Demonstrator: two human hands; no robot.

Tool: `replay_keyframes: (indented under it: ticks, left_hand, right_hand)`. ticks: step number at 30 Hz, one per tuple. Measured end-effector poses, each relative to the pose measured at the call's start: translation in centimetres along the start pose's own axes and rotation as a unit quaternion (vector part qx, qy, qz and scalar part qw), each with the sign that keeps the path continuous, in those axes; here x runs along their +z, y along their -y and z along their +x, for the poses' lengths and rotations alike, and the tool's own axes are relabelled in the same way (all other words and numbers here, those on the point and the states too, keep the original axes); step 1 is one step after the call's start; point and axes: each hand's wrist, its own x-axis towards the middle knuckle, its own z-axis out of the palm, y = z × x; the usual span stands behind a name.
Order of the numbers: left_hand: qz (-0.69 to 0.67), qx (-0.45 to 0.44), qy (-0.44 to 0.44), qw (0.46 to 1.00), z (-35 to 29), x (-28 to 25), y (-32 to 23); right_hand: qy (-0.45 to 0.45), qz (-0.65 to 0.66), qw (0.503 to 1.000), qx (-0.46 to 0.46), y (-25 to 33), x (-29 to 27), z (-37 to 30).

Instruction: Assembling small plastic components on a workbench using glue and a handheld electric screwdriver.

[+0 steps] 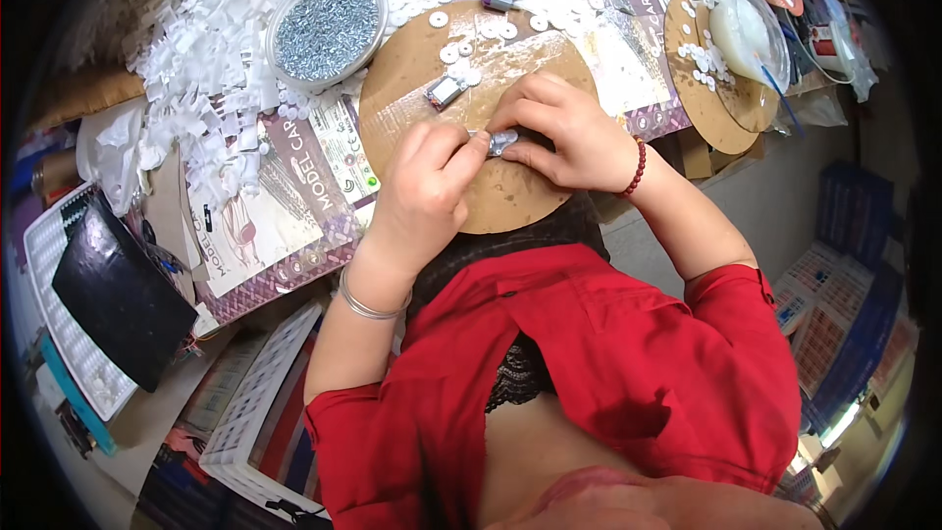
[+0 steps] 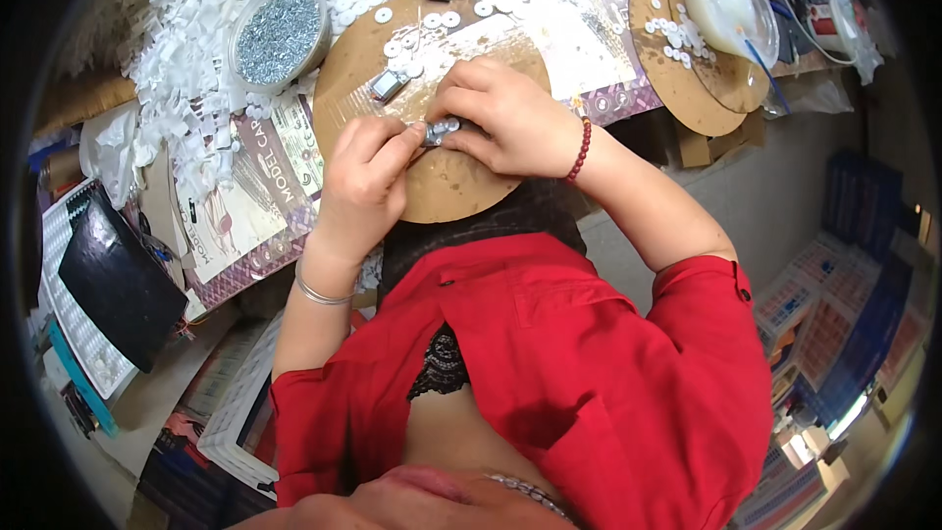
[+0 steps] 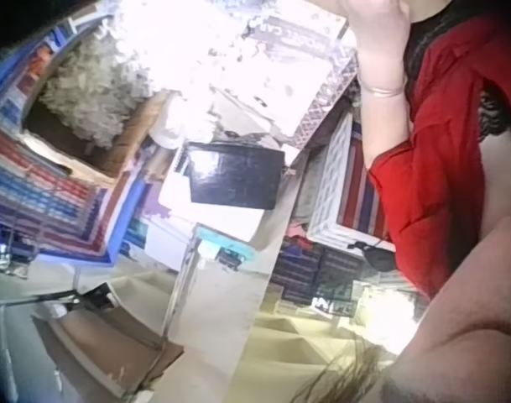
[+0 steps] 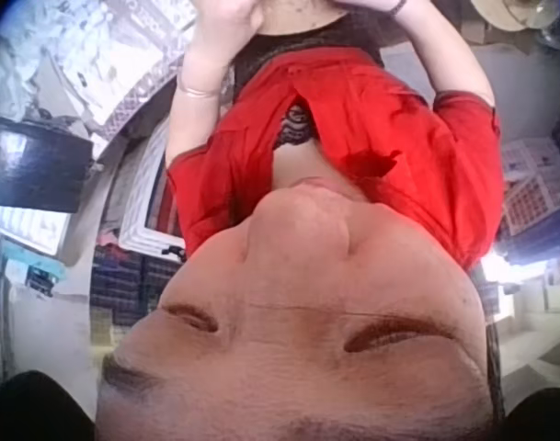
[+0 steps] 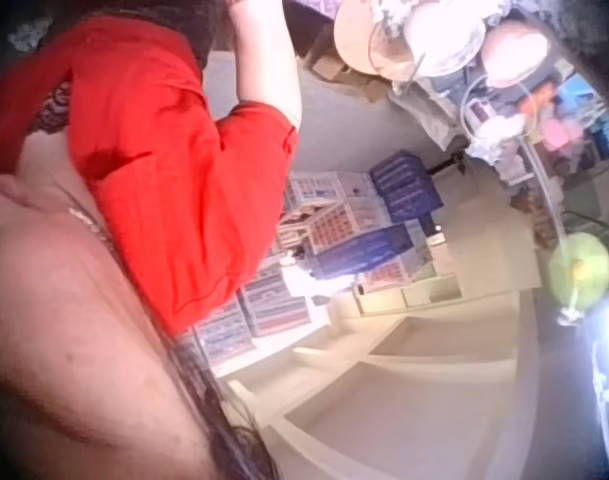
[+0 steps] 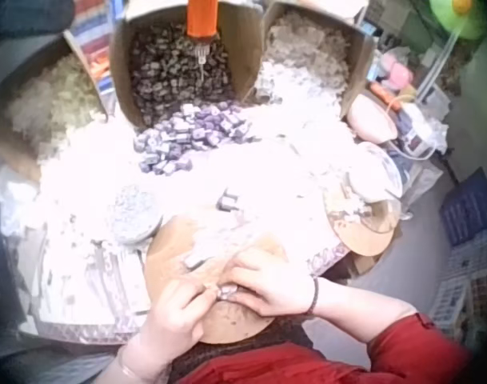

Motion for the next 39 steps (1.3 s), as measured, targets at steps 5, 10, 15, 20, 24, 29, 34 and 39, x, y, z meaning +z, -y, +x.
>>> replay_keyframes:
  ticks: [5, 10, 15, 20, 24, 29, 34, 39]
  left_hand:
    - [0.005, 0.057, 0.078, 0.995, 1.2, -1.5, 0.8]
    - [-0.014, 0.034, 0.084, 0.996, 0.0, -1.1, 1.4]
    - [-0.044, 0.046, 0.064, 0.996, 1.6, -2.1, 1.3]
    - [0.106, -0.085, -0.055, 0.989, 2.4, -1.5, 1.3]
    - [0.097, -0.107, -0.034, 0.989, 2.2, -0.7, 2.1]
    - [0.068, -0.123, -0.072, 0.987, 1.3, -0.1, 2.9]
    - [0.076, -0.11, -0.073, 0.988, 1.4, 0.3, 3.1]
    - [0.07, -0.119, -0.07, 0.988, 1.3, -0.1, 3.1]
  right_hand:
    - [0.016, -0.019, 1.0, -0.012, -0.2, 0.0, 0.5]
    - [0.02, -0.002, 1.0, -0.014, -0.5, -0.1, 0.5]
    - [-0.003, 0.006, 1.0, 0.015, -0.5, -1.1, 1.6]
    - [-0.111, -0.091, 0.988, -0.049, -0.8, 0.4, 4.7]
    - [-0.039, -0.1, 0.994, -0.025, -1.3, 1.6, 5.0]
    - [-0.044, -0.131, 0.989, -0.057, -1.3, 2.2, 5.4]
    - [-0.086, -0.14, 0.983, -0.084, -1.8, 2.3, 4.8]
    - [-0.073, -0.165, 0.979, -0.1, -1.2, 1.7, 5.7]
